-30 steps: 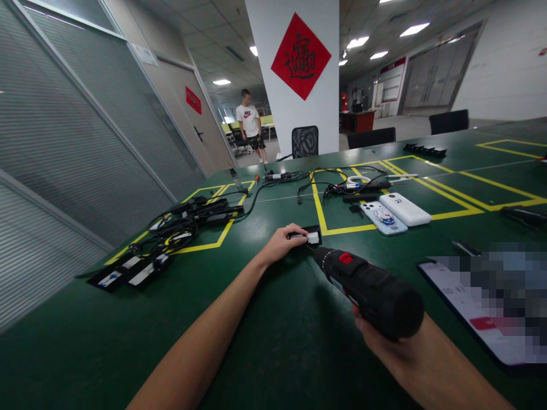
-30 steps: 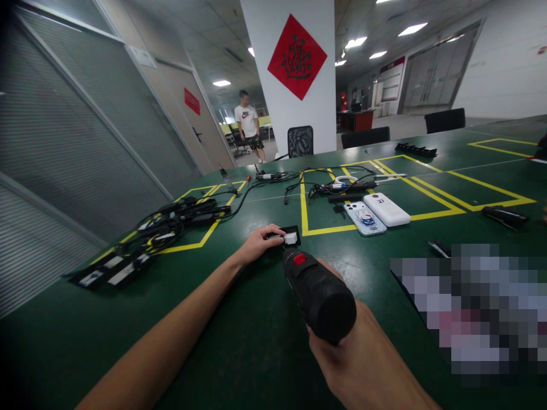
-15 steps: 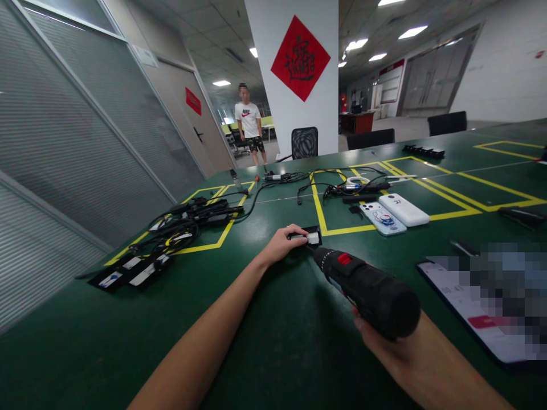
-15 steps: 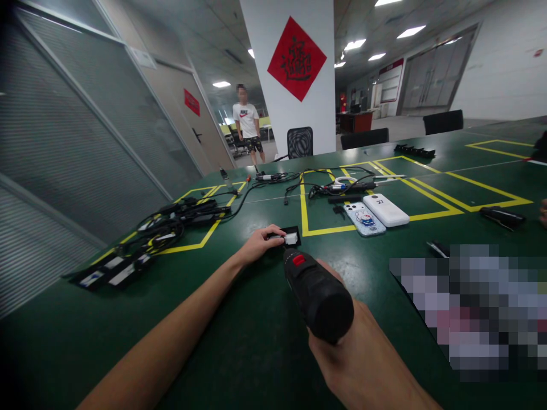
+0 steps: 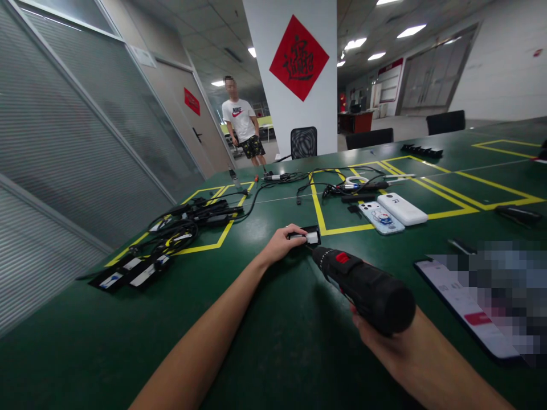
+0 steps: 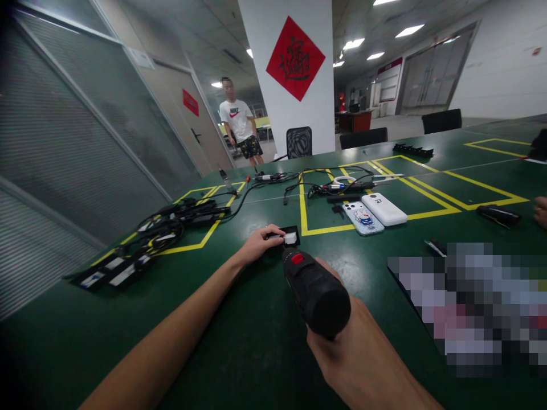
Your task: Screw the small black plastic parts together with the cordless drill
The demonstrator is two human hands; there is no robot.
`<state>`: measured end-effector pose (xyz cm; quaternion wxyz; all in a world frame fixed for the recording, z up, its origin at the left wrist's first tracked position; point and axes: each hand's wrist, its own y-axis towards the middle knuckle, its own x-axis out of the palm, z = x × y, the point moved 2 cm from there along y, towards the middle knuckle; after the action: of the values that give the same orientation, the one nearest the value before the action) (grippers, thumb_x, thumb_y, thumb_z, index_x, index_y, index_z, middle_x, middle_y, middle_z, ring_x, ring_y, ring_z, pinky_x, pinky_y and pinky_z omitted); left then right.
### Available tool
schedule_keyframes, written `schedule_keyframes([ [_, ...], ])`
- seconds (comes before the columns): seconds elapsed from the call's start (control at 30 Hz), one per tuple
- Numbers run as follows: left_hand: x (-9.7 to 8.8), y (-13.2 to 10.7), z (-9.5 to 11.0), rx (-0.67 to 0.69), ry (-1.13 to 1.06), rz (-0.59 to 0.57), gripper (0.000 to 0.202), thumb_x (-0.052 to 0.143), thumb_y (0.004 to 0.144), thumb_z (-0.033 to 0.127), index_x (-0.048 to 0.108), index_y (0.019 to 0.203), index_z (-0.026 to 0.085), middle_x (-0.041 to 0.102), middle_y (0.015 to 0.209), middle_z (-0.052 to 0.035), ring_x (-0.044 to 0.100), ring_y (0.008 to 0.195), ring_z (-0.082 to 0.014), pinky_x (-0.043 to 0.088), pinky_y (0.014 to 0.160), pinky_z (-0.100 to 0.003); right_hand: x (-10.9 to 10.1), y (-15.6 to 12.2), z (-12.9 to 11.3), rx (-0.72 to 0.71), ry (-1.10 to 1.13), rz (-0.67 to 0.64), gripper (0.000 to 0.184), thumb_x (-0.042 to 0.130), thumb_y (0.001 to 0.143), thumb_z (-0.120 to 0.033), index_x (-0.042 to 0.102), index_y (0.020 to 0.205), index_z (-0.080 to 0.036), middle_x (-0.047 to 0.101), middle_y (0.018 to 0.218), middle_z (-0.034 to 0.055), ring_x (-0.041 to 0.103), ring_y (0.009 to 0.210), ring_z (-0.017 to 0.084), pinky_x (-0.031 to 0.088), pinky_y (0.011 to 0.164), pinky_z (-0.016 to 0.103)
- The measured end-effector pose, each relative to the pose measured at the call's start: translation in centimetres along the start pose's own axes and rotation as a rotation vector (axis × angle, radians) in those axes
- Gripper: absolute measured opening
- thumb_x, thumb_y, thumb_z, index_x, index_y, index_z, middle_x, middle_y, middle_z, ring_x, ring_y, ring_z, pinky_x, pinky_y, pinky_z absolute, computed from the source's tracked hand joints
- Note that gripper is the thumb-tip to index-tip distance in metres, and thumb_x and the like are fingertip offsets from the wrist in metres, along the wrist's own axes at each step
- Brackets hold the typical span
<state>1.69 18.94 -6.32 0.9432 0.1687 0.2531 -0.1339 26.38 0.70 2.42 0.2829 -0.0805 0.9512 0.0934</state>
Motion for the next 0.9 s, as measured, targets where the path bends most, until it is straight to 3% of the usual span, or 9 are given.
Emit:
schedule_keyframes([
  [0.2, 0.07, 0.04, 0.01, 0.001, -0.027, -0.002, 0.024, 0.063, 0.074, 0.033, 0.066, 0.093, 0.019, 0.061, 0.098, -0.0038, 0.056, 0.095, -0.0197, 0.040, 0.088, -0.032, 0.38, -0.22, 0.20, 0.019, -0.009, -0.025, 0.041, 0.053, 0.075, -0.023, 0.059, 0.115, -0.021, 0.072, 0.089, 0.0044, 0.068, 0.087, 0.023, 0.052, 0.084, 0.036],
  [0.37, 0.04, -0.02, 0.20, 0.001, -0.024, -0.007, 0.025, 0.063, 0.075, 0.034, 0.066, 0.094, 0.019, 0.060, 0.099, -0.0043, 0.055, 0.096, -0.0202, 0.039, 0.089, -0.033, 0.05, 0.03, 0.43, -0.010, 0.005, -0.094, 0.044, 0.053, 0.074, -0.023, 0.057, 0.118, -0.020, 0.071, 0.093, 0.0051, 0.066, 0.092, 0.023, 0.051, 0.085, 0.036],
  [0.63, -0.02, -0.02, 0.33, 0.009, -0.010, -0.018, 0.025, 0.062, 0.075, 0.034, 0.068, 0.095, 0.020, 0.061, 0.098, -0.0050, 0.055, 0.095, -0.0206, 0.040, 0.088, -0.033, -0.20, 0.20, 0.08, -0.032, 0.005, -0.040, 0.048, 0.055, 0.075, -0.028, 0.054, 0.123, -0.022, 0.071, 0.096, 0.0051, 0.065, 0.097, 0.025, 0.051, 0.087, 0.038],
  [0.9, 0.02, -0.03, 0.42, 0.015, 0.009, -0.016, 0.026, 0.062, 0.076, 0.035, 0.068, 0.095, 0.020, 0.061, 0.099, -0.0052, 0.055, 0.095, -0.0206, 0.041, 0.087, -0.032, 0.29, -0.08, 0.62, 0.031, -0.014, -0.008, 0.028, 0.053, 0.078, -0.033, 0.067, 0.099, -0.020, 0.073, 0.080, 0.0051, 0.068, 0.085, 0.024, 0.055, 0.080, 0.035],
])
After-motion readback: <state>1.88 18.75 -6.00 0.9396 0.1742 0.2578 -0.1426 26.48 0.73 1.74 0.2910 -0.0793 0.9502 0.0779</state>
